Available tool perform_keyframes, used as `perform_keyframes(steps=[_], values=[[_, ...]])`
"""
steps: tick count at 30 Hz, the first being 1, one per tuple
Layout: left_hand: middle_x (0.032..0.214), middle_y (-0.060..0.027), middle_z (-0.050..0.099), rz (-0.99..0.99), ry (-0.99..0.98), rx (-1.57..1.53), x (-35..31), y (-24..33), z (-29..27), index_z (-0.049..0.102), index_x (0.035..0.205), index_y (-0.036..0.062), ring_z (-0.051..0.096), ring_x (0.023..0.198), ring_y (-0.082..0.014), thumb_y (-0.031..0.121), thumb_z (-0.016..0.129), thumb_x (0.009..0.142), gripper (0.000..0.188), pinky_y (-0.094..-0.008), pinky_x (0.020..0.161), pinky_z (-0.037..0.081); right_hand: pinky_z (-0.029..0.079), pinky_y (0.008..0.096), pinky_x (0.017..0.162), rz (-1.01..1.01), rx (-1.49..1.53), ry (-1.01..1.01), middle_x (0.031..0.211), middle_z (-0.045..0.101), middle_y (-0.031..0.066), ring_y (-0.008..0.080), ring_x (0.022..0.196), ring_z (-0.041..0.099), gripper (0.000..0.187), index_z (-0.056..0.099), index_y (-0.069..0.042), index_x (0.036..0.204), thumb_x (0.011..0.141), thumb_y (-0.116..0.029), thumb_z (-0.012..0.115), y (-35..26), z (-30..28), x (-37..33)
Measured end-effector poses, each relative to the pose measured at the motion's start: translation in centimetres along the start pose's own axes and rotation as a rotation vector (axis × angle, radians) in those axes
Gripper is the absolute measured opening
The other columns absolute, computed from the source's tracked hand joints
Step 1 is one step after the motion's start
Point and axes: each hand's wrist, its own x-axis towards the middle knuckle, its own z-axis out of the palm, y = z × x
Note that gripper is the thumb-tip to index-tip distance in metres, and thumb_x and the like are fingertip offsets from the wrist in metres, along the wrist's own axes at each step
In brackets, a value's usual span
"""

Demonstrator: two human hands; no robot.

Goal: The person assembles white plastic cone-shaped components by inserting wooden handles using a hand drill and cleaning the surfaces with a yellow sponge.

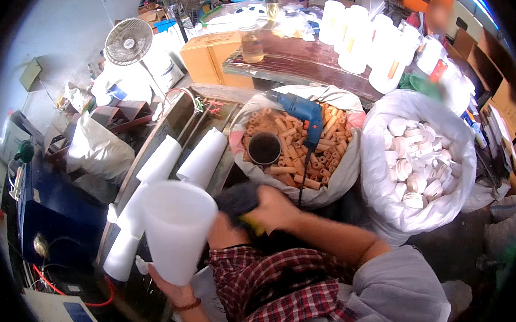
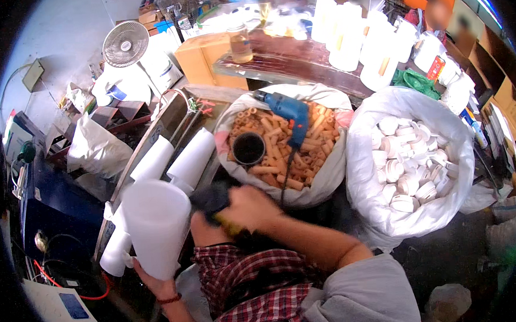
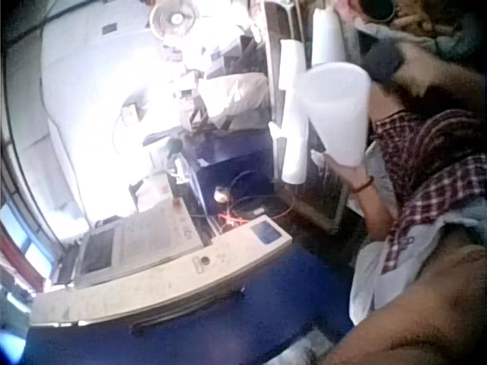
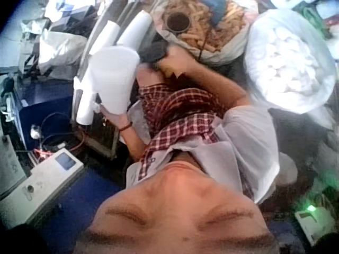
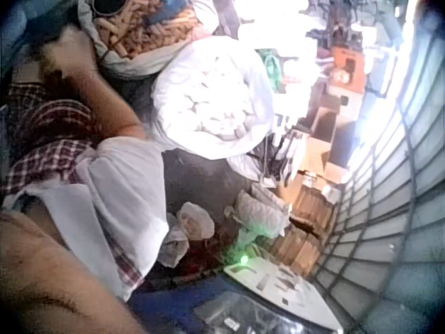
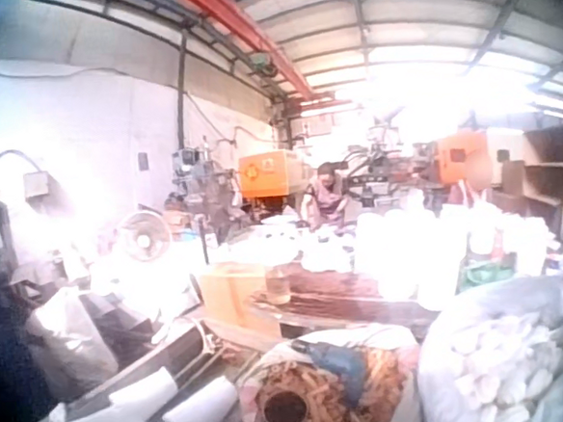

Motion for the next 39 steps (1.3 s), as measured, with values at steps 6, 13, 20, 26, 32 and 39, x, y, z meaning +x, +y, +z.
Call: perform_keyframes(steps=[6, 13, 20, 26, 32, 39], values=[[0.121, -0.0156, 0.053, -0.313, 0.076, 0.316, -3.1, -3.5, -6.7, 0.043, 0.128, -0.0025, 0.054, 0.105, -0.0272, 0.035, 0.048, 0.094, 0.051, -0.0391, 0.091, 0.044, 0.048, 0.0393, 0.082, 0.043, -1.013, 0.114, 0.091, 0.064, 0.0175, 0.0334, 0.09, 0.062, 0.034, 0.061, -0.002, 0.1, 0.071, -0.018, 0.07, -2.8, -22.6, -2.8], [0.111, -0.0134, 0.053, -0.063, 0.164, 0.903, -2.6, -3.5, -3.5, 0.04, 0.127, -0.0009, 0.055, 0.097, -0.0195, 0.017, 0.062, 0.085, 0.05, -0.0314, 0.081, 0.046, 0.048, 0.044, 0.071, 0.245, -1.479, -0.212, 0.091, 0.063, 0.0144, 0.0333, 0.085, 0.061, 0.036, 0.055, -0.006, 0.107, 0.082, -0.032, 0.058, -6.0, -23.2, 2.6], [0.114, -0.0106, 0.052, 0.068, -0.123, 0.913, -1.8, -2.7, -1.0, 0.039, 0.123, 0.0039, 0.053, 0.104, -0.0192, 0.003, 0.064, 0.079, 0.051, -0.0338, 0.093, 0.042, 0.048, 0.0448, 0.067, 0.061, -1.422, 0.051, 0.094, 0.061, 0.0146, 0.0327, 0.087, 0.06, 0.052, 0.04, -0.011, 0.13, 0.083, -0.025, 0.057, 5.8, -18.2, 16.5], [0.101, -0.0078, 0.058, 0.105, -0.013, 0.954, -1.6, -2.8, -1.5, 0.046, 0.114, 0.0031, 0.057, 0.093, -0.017, 0.011, 0.069, 0.079, 0.043, -0.0308, 0.082, 0.046, 0.048, 0.0427, 0.076, -0.042, -1.306, 0.126, 0.102, 0.061, 0.0153, 0.0335, 0.093, 0.059, 0.033, 0.056, -0.008, 0.114, 0.084, -0.023, 0.054, 11.0, -19.4, 21.5], [0.086, -0.0118, 0.06, 0.135, -0.068, 1.183, -0.8, -2.5, -2.2, 0.048, 0.1, 0.005, 0.06, 0.08, -0.0197, 0.03, 0.075, 0.075, 0.044, -0.0341, 0.069, 0.048, 0.049, 0.0278, 0.067, -0.089, -0.798, 0.282, 0.09, 0.064, 0.0072, 0.0148, 0.077, 0.06, 0.025, 0.061, -0.005, 0.102, 0.084, -0.022, 0.066, 8.4, -19.8, 19.5], [0.089, -0.0158, 0.062, 0.187, -0.159, 1.292, -1.2, -1.2, -0.2, 0.048, 0.102, 0.0049, 0.063, 0.081, -0.0283, 0.034, 0.073, 0.077, 0.046, -0.0378, 0.07, 0.05, 0.047, 0.0257, 0.062, 0.107, 0.039, -0.04, 0.084, 0.059, 0.0064, 0.0133, 0.069, 0.056, 0.025, 0.054, -0.003, 0.101, 0.096, -0.027, 0.048, -2.4, -9.2, 14.9]])
